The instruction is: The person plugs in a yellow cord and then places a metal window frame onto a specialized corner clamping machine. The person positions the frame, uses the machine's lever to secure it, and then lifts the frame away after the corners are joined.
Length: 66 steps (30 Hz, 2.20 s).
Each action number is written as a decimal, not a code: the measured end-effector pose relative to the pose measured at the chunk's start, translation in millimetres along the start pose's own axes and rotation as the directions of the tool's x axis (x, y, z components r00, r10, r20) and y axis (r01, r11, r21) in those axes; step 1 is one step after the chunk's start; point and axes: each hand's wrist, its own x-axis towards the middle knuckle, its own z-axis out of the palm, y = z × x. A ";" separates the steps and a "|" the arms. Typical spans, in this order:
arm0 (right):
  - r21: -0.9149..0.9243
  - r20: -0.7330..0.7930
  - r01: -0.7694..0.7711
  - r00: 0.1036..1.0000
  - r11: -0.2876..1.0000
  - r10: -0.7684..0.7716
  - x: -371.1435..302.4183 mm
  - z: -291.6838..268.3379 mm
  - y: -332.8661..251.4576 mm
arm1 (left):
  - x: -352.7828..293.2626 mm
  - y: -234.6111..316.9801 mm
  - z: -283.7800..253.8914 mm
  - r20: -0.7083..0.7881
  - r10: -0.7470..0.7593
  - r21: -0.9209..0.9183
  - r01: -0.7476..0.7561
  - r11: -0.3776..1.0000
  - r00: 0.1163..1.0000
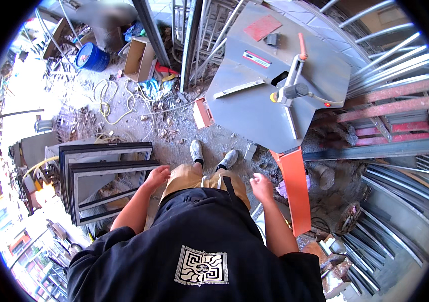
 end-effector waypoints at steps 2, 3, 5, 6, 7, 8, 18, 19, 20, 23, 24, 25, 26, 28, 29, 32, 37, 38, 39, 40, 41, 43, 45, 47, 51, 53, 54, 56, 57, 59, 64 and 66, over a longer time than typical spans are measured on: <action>-0.018 0.093 -0.004 0.996 1.000 0.005 7.9 28.9 -22.0 | -1.6 9.2 -4.6 0.001 0.016 -0.016 -0.016 1.000 1.000; -0.004 0.115 -0.013 0.993 1.000 0.013 14.8 46.0 -28.9 | -2.0 16.6 -6.6 0.008 0.027 -0.025 -0.027 0.999 1.000; 0.069 0.204 -0.036 0.979 0.997 0.022 34.8 78.2 -47.0 | -14.6 33.8 -9.7 0.021 0.046 -0.052 -0.045 0.998 0.999; 0.042 0.265 -0.009 0.964 0.999 -0.003 42.2 88.3 -78.0 | -19.8 22.9 -16.1 -0.010 0.039 -0.078 -0.040 0.996 0.999; 0.076 0.302 0.028 0.952 0.997 -0.050 49.0 96.0 -107.7 | -25.5 9.4 -22.5 -0.038 0.033 -0.105 -0.037 0.994 0.999; 0.062 0.312 0.059 0.947 0.996 -0.075 58.4 106.7 -129.8 | -28.4 -6.8 -28.6 -0.051 0.019 -0.115 -0.024 0.993 0.999; 0.859 0.152 -0.113 0.988 0.499 -0.037 211.7 235.7 -231.9 | -89.3 -139.4 -73.0 -0.242 -0.187 -0.193 0.142 0.971 0.952; 0.882 0.207 -0.210 0.977 0.422 0.053 202.8 239.5 -244.2 | -96.5 -146.8 -73.4 -0.243 -0.229 -0.223 0.176 0.959 0.943; 0.894 0.052 -0.065 0.998 0.443 0.041 209.6 245.9 -237.0 | -91.2 -138.4 -73.8 -0.210 -0.226 -0.195 0.186 0.963 0.951; 0.842 -0.220 0.156 0.973 0.517 0.065 215.8 258.0 -227.8 | -55.6 -103.7 -79.8 -0.151 -0.096 -0.187 0.067 0.980 0.984; 0.840 -0.153 0.108 0.987 0.532 0.040 208.3 256.7 -237.3 | -45.8 -98.5 -82.8 -0.176 -0.061 -0.132 0.038 0.990 0.982; 0.834 -0.091 0.066 0.996 0.547 0.019 201.7 254.6 -243.1 | -34.4 -90.4 -85.8 -0.194 -0.020 -0.074 0.005 0.997 0.981; 0.824 -0.047 0.047 0.999 0.565 -0.015 198.3 255.4 -245.2 | -19.9 -76.9 -90.4 -0.210 0.053 -0.043 -0.063 0.997 0.976; 0.750 -0.146 0.155 0.987 0.643 -0.069 218.2 256.0 -216.2 | 26.4 -6.7 -86.4 -0.181 0.235 0.173 -0.205 0.963 0.955; 0.697 -0.273 0.243 0.960 0.674 -0.064 233.3 251.5 -188.4 | 49.4 52.9 -73.9 -0.119 0.338 0.342 -0.281 0.897 0.934; 0.468 0.129 -0.006 0.990 0.883 -0.062 179.1 248.7 -248.1 | 68.2 95.6 -98.1 -0.114 0.380 0.509 -0.275 0.816 0.918; 0.736 0.040 0.086 0.985 0.672 -0.169 150.8 259.6 -276.1 | 125.3 164.1 -106.9 -0.166 0.553 0.657 -0.327 0.679 0.816; 0.726 0.042 0.134 0.970 0.674 -0.239 146.9 259.4 -270.5 | 133.2 168.8 -101.2 -0.126 0.530 0.688 -0.311 0.656 0.838; 0.818 0.151 0.035 0.950 0.575 -0.273 147.6 264.4 -271.3 | 141.1 174.2 -111.3 -0.098 0.513 0.727 -0.291 0.622 0.853; 0.895 0.064 0.091 0.943 0.437 -0.328 139.5 271.3 -292.8 | 149.3 158.2 -150.8 0.025 0.529 0.820 -0.320 0.474 0.848; 0.930 -0.046 0.151 0.953 0.336 -0.300 139.7 271.3 -272.9 | 147.4 171.9 -118.7 -0.028 0.392 0.731 -0.249 0.636 0.920; 0.994 0.054 -0.025 0.958 0.105 -0.280 112.6 252.5 -288.6 | 132.1 148.5 -138.1 -0.065 0.284 0.711 -0.155 0.686 0.957; 0.984 0.120 -0.070 0.942 0.163 -0.315 108.0 248.0 -284.6 | 121.9 149.4 -149.6 -0.068 0.243 0.708 -0.125 0.695 0.968; 0.957 0.282 -0.247 0.915 0.153 -0.289 104.5 246.7 -281.8 | 111.9 150.7 -161.2 -0.086 0.197 0.700 -0.081 0.709 0.977; 0.750 0.638 -0.651 0.759 0.119 0.133 110.8 274.6 -295.6 | 78.2 184.6 -151.8 -0.009 0.220 0.715 -0.147 0.684 0.976; 0.579 0.811 -0.773 0.581 -0.259 0.077 115.2 279.0 -308.8 | 61.1 188.4 -149.7 -0.036 0.275 0.761 -0.152 0.630 0.961; 0.559 0.787 -0.757 0.613 -0.337 -0.071 118.6 278.5 -318.5 | 51.0 190.1 -151.3 -0.046 0.311 0.766 -0.166 0.621 0.949; 0.637 0.609 -0.605 0.775 -0.479 -0.168 129.0 275.3 -335.4 | 41.4 191.8 -156.9 -0.047 0.328 0.780 -0.171 0.602 0.943; 0.650 0.388 -0.427 0.898 -0.629 -0.209 133.6 269.7 -344.7 | 34.7 191.7 -161.0 -0.035 0.344 0.791 -0.184 0.583 0.938; 0.388 0.296 -0.447 0.889 -0.806 -0.350 151.7 268.5 -327.4 | 24.8 200.9 -144.1 -0.051 0.367 0.789 -0.188 0.585 0.929; 0.573 0.303 -0.327 0.936 -0.751 -0.177 153.2 266.2 -324.8 | 31.9 185.5 -150.9 -0.027 0.410 0.785 -0.234 0.573 0.912; 0.574 0.347 -0.349 0.923 -0.741 -0.166 147.9 271.9 -325.8 | 35.1 181.2 -148.3 -0.033 0.406 0.783 -0.229 0.579 0.913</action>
